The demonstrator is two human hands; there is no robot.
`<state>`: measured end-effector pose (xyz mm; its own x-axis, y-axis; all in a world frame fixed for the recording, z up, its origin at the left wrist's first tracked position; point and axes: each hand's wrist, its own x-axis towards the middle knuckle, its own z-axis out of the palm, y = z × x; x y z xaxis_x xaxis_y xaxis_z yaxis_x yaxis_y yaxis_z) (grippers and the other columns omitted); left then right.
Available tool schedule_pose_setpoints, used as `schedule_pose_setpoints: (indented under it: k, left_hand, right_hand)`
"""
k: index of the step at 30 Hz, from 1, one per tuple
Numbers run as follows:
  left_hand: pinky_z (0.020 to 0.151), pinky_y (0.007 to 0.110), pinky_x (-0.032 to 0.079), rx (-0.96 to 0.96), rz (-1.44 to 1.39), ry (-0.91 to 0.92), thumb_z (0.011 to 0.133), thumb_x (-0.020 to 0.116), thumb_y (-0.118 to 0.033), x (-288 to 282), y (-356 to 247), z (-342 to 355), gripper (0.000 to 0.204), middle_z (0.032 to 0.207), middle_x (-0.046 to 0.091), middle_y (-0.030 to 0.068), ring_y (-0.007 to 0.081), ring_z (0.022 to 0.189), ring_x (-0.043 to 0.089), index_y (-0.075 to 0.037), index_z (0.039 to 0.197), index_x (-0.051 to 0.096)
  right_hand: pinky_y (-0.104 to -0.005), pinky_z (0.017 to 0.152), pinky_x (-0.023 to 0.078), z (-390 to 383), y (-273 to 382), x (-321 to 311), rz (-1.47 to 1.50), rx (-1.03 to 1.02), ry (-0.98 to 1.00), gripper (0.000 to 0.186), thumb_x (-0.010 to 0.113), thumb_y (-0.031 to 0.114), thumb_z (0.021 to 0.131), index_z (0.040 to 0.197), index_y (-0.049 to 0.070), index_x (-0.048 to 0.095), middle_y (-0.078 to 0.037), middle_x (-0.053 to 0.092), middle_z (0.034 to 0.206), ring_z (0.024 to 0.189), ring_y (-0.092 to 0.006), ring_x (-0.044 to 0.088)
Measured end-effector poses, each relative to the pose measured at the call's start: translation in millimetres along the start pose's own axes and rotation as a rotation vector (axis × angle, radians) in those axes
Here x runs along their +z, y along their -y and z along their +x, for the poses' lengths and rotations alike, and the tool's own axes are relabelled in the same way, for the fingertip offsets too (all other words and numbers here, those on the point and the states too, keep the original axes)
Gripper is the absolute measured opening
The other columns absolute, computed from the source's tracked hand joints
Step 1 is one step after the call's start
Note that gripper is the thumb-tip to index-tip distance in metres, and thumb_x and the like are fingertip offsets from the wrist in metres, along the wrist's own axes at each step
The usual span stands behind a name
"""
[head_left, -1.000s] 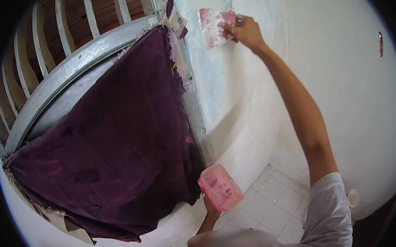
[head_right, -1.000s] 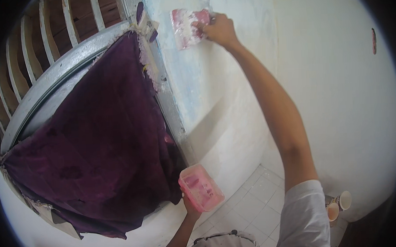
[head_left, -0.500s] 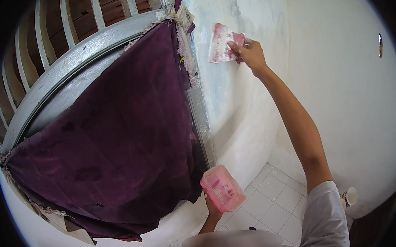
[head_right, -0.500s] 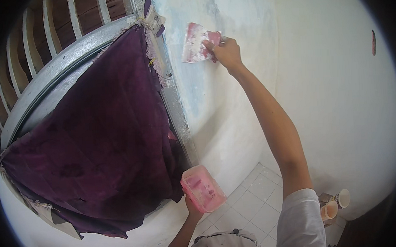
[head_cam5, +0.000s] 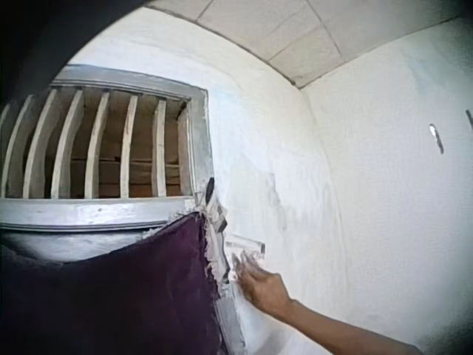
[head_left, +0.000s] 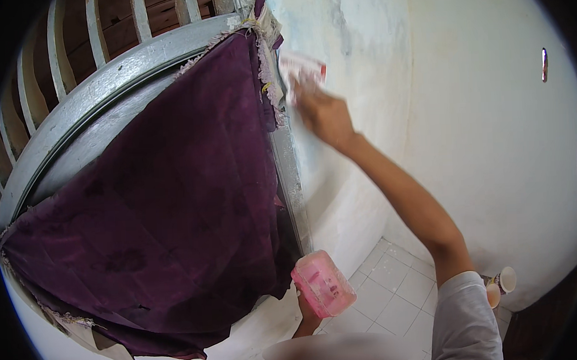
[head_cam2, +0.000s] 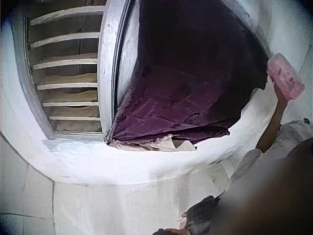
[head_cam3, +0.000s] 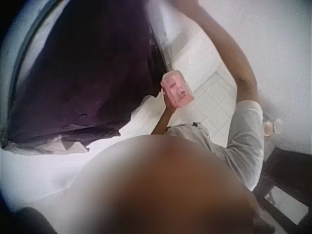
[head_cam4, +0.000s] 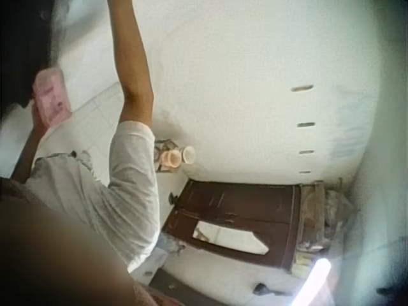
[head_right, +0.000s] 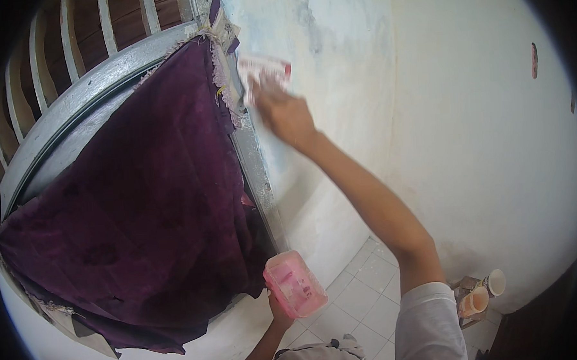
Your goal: The person applies and smooths wall filler onto an indoor wall using a scraper.
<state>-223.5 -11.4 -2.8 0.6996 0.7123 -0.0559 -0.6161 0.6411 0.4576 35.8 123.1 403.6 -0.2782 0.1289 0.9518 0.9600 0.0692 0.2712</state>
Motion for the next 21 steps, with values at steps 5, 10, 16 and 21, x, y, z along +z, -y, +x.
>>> schedule_pose_setpoints:
  k: [5, 10, 16, 21]
  left_hand:
    - [0.109, 0.056, 0.048, 0.020, 0.010, 0.028, 0.104, 0.038, -0.063, -8.1, -7.9, -7.2, 0.066, 0.142, 0.056, 0.0087, 0.0313, 0.130, 0.057, -0.015, 0.151, 0.043]
    - [0.109, 0.057, 0.048, -0.005, -0.015, 0.031, 0.105, 0.039, -0.061, -23.0, -22.6, -10.6, 0.066, 0.144, 0.055, 0.0099, 0.0327, 0.131, 0.057, -0.015, 0.152, 0.042]
    - [0.111, 0.057, 0.045, -0.041, 0.010, 0.031, 0.102, 0.040, -0.065, -31.6, -19.9, -12.2, 0.070, 0.145, 0.054, 0.0084, 0.0322, 0.134, 0.054, -0.017, 0.152, 0.042]
    - [0.111, 0.058, 0.044, -0.016, -0.009, -0.005, 0.100, 0.039, -0.071, -29.7, -16.1, -13.5, 0.075, 0.146, 0.053, 0.0083, 0.0327, 0.134, 0.053, -0.017, 0.152, 0.042]
  right_hand:
    - [-0.0385, 0.074, 0.064, -101.0, 57.0, -27.6, 0.075, 0.022, 0.187, 0.063, 0.069, 0.009, 0.090, 0.149, 0.007, 0.050, -0.023, 0.066, 0.131, 0.114, -0.0323, 0.070]
    - [-0.0391, 0.089, 0.062, -90.4, 51.1, -61.1, 0.176, 0.248, 0.047, 0.056, 0.068, -0.003, 0.088, 0.142, 0.006, 0.058, -0.017, 0.068, 0.130, 0.113, -0.0316, 0.070]
    - [-0.0431, 0.079, 0.060, 36.3, 27.3, -51.0, 0.123, 0.331, -0.158, 0.050, 0.068, 0.002, 0.086, 0.135, 0.003, 0.061, -0.022, 0.071, 0.119, 0.092, -0.0364, 0.073]
    - [-0.0454, 0.068, 0.060, -22.5, 73.7, -23.0, 0.014, 0.215, 0.175, 0.076, 0.070, 0.004, 0.078, 0.150, 0.001, 0.045, -0.021, 0.073, 0.103, 0.083, -0.0357, 0.073]
